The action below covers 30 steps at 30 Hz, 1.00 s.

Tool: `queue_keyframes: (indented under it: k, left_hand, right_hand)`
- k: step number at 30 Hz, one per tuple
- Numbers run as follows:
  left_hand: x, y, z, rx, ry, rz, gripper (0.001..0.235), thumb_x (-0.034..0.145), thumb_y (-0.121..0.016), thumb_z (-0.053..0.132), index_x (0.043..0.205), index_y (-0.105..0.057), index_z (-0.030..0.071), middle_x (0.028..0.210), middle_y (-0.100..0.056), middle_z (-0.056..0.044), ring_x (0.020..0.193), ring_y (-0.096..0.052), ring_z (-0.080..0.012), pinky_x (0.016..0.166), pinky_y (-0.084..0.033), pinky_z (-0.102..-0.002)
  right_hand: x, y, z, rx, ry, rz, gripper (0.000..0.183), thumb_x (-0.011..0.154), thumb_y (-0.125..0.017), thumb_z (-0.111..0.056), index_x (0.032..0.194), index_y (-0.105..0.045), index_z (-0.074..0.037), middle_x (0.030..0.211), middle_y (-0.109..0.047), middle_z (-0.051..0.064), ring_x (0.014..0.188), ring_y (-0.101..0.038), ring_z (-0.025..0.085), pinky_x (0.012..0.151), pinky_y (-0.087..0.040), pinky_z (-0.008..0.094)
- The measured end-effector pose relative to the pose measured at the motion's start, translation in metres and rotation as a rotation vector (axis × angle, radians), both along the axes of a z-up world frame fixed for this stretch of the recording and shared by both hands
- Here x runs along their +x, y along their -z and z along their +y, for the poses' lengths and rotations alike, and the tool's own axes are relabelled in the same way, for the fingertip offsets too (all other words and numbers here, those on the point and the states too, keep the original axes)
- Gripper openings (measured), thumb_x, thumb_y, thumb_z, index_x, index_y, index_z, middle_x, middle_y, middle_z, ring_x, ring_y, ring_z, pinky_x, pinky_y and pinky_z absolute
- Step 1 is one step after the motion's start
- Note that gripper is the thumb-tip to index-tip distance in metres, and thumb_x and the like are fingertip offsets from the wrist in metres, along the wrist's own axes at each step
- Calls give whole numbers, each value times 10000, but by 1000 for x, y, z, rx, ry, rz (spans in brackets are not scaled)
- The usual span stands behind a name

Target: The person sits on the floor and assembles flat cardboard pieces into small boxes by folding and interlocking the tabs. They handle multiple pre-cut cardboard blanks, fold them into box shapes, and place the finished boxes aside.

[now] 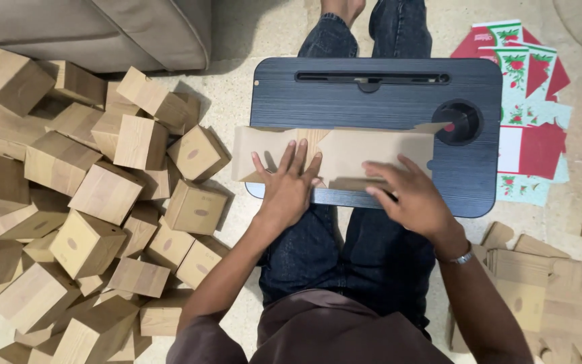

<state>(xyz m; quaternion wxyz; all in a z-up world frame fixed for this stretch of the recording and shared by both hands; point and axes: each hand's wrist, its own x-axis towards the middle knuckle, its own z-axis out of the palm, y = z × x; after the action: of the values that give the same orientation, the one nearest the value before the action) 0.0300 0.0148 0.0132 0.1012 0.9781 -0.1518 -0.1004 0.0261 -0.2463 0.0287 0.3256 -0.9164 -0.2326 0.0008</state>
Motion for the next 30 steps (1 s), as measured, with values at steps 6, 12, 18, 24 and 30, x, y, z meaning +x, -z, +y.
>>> queue_keyframes:
  k: [6,12,18,24,30]
  left_hand:
    - [-7,-15,-12,-137,-117,-146,1015,851,-496,771,1569,-362,66,1565,-494,-167,1535,-312,-268,971,46,-856]
    - [-12,6,-32,-168,-265,-382,844,844,-750,594,1488,-509,105,1509,-571,-97,1485,-403,-264,926,-76,-861]
    - [-5,-6,-18,-129,-267,-253,610,806,-764,541,1353,-657,294,1551,-529,-5,1497,-366,-274,893,-95,-879]
    - [-1,-11,9,-77,-262,-161,580,829,-763,510,1365,-641,329,1575,-494,14,1512,-333,-275,897,-90,-895]
    - [-1,-17,6,-80,-258,-97,600,849,-745,506,1394,-623,288,1608,-448,-22,1530,-292,-319,881,-72,-920]
  right_hand:
    - [10,33,-7,30,108,-57,624,830,-826,-357,1406,-611,-254,1243,-690,-34,1099,-659,227,934,-448,457]
    - [5,35,-1,-81,291,-182,770,770,-833,-525,1426,-585,-206,1391,-493,71,1047,-546,299,778,-433,451]
    - [-4,31,-14,-250,131,-36,881,737,-794,-573,1512,-490,-285,1508,-422,127,1247,-505,413,900,-426,554]
    - [-39,12,-50,-215,-185,125,1069,606,-715,-769,1519,-474,-267,1681,-310,98,1540,-217,388,1122,-75,761]
    - [-22,47,-55,-83,164,-43,269,947,-703,-461,945,-709,-191,1355,-653,-93,1369,-529,203,1064,-307,551]
